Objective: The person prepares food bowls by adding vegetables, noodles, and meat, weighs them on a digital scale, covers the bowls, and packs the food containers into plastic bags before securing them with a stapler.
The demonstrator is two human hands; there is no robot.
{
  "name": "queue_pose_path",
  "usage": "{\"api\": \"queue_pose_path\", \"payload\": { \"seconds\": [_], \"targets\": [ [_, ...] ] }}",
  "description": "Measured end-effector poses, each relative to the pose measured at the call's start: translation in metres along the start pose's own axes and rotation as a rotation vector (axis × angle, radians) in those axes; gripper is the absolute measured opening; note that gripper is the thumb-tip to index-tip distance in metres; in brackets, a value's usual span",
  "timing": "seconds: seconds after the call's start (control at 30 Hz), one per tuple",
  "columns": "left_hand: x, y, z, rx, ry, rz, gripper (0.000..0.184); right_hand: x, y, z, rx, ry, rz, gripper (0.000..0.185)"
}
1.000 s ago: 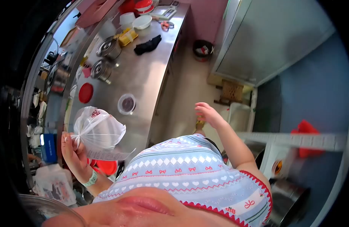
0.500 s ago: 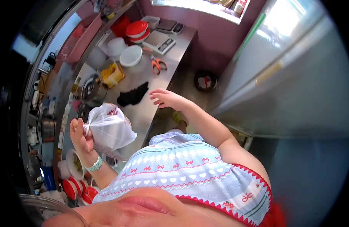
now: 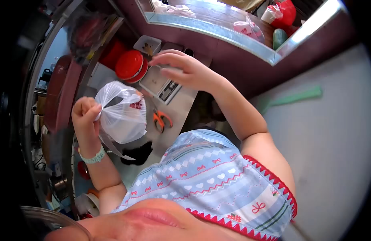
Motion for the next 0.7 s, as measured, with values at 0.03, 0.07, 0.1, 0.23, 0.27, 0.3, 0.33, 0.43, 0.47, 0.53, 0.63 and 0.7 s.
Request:
{"api": "queue_pose_path", "payload": {
  "seconds": [0.03, 0.07, 0.1, 0.23, 0.27, 0.3, 0.33, 0.43, 0.47, 0.53, 0.63, 0.7],
  "targets": [
    [0.024, 0.029, -0.007, 0.002, 0.038, -0.065, 0.041, -0.011, 0.021, -0.018, -0.159, -0.205, 0.001, 0.036],
    [0.04, 0.058, -0.017, -0.01, 0.039, -0.053, 0.041, -0.022, 0.043, -0.027, -0.131, -0.281, -0.034, 0.035],
    [0.069, 0.092, -0.027, 0.008, 0.07, -0.148, 0.041, -0.04, 0.065, -0.026, -0.107, -0.361, -0.066, 0.035],
    [0.152, 0.171, -0.052, 0.032, 0.195, -0.361, 0.035, -0.065, 0.116, 0.004, -0.172, -0.603, -0.268, 0.029],
    [0.167, 0.197, -0.058, 0.017, 0.194, -0.351, 0.035, -0.083, 0.132, 0.01, -0.167, -0.593, -0.281, 0.029],
    [0.191, 0.22, -0.059, 0.111, 0.264, -0.438, 0.032, -0.105, 0.145, 0.02, -0.162, -0.63, -0.265, 0.027],
    [0.213, 0.243, -0.06, 0.206, 0.336, -0.519, 0.028, -0.125, 0.158, 0.03, -0.163, -0.667, -0.253, 0.026],
    [0.267, 0.288, -0.058, 0.584, 0.479, -0.58, 0.026, -0.191, 0.171, 0.047, -0.077, -0.703, -0.065, 0.02],
    [0.276, 0.31, -0.068, 0.574, 0.418, -0.545, 0.026, -0.214, 0.178, 0.056, -0.065, -0.756, -0.009, 0.018],
    [0.287, 0.351, -0.069, 0.419, 0.468, -0.677, 0.009, -0.257, 0.196, 0.075, -0.064, -0.872, 0.105, 0.019],
    [0.282, 0.382, -0.054, 0.891, 0.724, -0.429, 0.014, -0.292, 0.218, 0.089, -0.047, -0.913, 0.183, 0.025],
    [0.252, 0.39, -0.036, 1.393, 1.085, -0.071, 0.015, -0.317, 0.231, 0.115, -0.07, -0.974, 0.26, 0.027]
  ]
}}
Point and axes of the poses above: each hand's wrist, its own y-axis towards the middle knuckle, its own x-axis out of the palm, z = x × y, the point moved 8 cm from there along y, towards the middle knuckle, and after that the axes turned 11 degrees about x, right-handed, at the moved point
